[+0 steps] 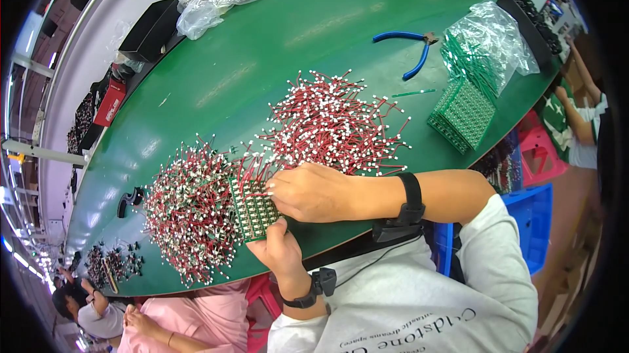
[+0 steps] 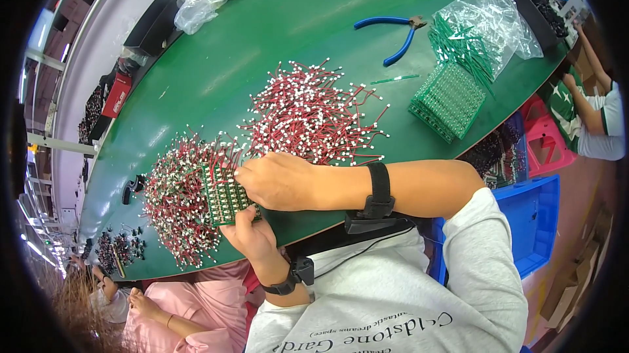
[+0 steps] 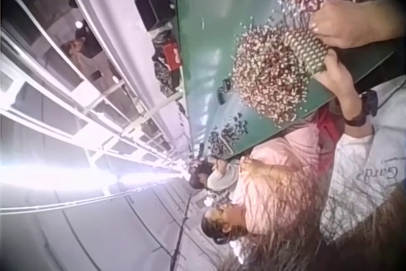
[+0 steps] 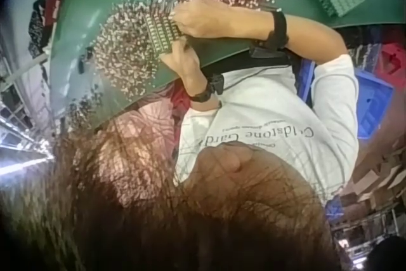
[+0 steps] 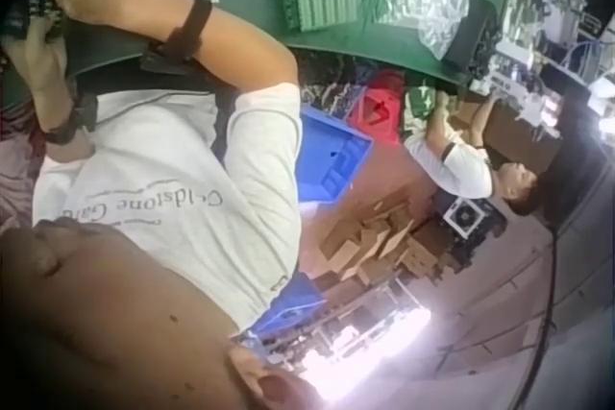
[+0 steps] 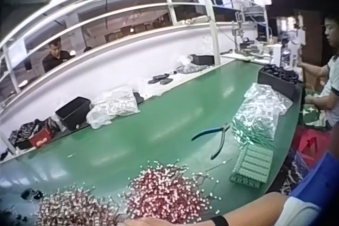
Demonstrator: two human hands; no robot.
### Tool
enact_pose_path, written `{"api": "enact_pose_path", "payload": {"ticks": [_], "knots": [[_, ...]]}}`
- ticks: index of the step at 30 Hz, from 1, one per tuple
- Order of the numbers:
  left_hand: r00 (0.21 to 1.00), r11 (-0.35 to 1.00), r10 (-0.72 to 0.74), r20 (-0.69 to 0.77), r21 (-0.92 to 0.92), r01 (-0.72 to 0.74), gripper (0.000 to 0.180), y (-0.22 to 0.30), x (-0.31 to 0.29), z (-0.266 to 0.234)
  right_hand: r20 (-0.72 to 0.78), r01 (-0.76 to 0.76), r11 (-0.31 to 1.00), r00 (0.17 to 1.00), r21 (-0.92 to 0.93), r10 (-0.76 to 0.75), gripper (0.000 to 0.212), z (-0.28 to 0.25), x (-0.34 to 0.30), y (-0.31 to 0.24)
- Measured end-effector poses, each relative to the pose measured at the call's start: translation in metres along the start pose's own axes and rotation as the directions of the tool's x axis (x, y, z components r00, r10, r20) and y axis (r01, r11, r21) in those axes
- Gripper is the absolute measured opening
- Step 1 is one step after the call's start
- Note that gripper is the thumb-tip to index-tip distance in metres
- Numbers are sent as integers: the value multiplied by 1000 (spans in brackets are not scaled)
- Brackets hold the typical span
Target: The person picks up red and white wires from a pile and inserts them one by one into the holes of a green circuit board.
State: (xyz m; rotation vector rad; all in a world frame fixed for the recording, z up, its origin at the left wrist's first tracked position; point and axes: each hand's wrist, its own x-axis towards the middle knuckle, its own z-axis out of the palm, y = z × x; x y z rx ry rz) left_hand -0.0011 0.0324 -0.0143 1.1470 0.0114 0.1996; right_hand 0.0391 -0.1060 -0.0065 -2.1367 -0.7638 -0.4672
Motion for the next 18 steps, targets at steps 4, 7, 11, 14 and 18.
{"api": "enact_pose_path", "payload": {"ticks": [4,7,11,14,18], "knots": [[1000,998,-19,-8,57,19,45,2,0,5,71,19,996,997,-85,-13,10,-5,2,-3],[999,999,-46,-15,6,46,44,1,1,0,125,33,990,992,-135,-16,11,-4,2,-1],[999,998,-45,-20,-43,44,44,-1,2,-3,97,78,989,993,-126,-66,10,-3,2,0],[999,997,-45,-23,-71,43,43,0,2,1,55,76,994,996,-78,-72,10,-1,1,2],[999,998,-27,-43,-51,25,42,-1,1,0,55,12,1000,998,3,-12,10,-2,2,0]]}}
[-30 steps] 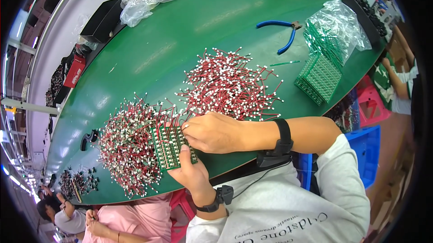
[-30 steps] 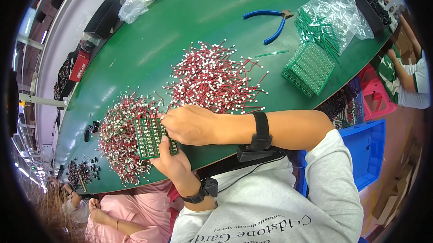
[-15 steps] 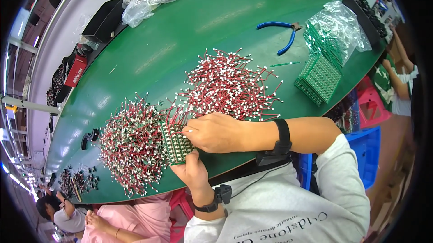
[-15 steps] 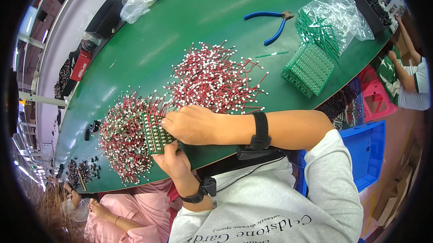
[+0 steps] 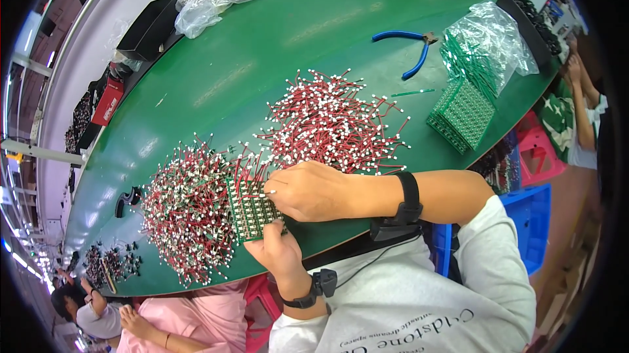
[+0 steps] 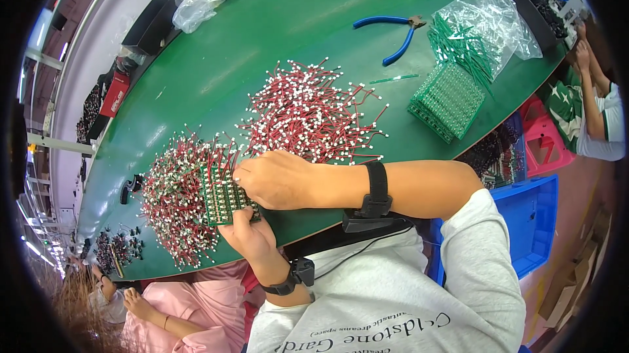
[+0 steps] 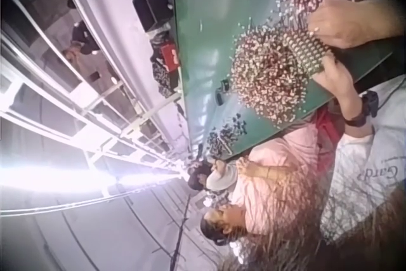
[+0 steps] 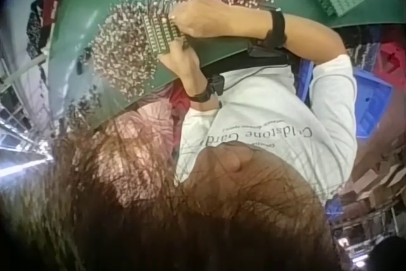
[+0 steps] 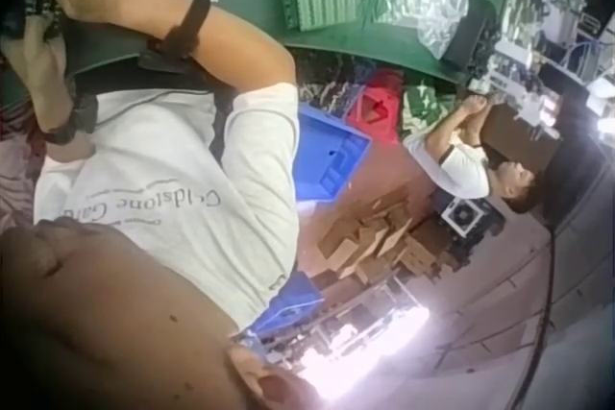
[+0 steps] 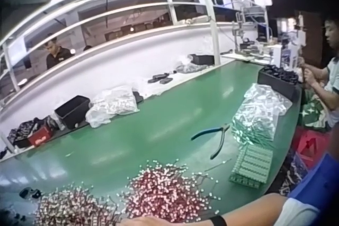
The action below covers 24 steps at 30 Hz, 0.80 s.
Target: The person picks up red and white wires from a pile and inserts them one by one into the holes of a green circuit board.
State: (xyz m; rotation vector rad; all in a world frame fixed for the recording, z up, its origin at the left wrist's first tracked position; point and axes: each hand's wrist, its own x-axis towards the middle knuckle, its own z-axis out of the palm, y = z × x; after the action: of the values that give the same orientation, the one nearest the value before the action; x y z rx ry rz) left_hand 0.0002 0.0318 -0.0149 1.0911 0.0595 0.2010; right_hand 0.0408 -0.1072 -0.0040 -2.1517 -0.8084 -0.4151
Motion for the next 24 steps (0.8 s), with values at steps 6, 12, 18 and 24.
{"api": "enact_pose_path", "payload": {"ticks": [6,12,18,24], "knots": [[999,1000,9,52,29,-10,42,-2,-2,-1,25,52,995,998,-88,-50,9,1,0,-1],[999,995,36,24,95,-38,41,-2,-1,-7,21,53,969,999,-243,-49,10,-4,-1,-10],[996,987,90,-21,135,-86,43,-4,-4,-2,33,18,961,999,-278,-10,11,-4,-1,-14],[997,986,67,27,148,-70,51,-4,-6,-6,4,22,974,1000,-225,-22,12,0,-1,-9]]}}
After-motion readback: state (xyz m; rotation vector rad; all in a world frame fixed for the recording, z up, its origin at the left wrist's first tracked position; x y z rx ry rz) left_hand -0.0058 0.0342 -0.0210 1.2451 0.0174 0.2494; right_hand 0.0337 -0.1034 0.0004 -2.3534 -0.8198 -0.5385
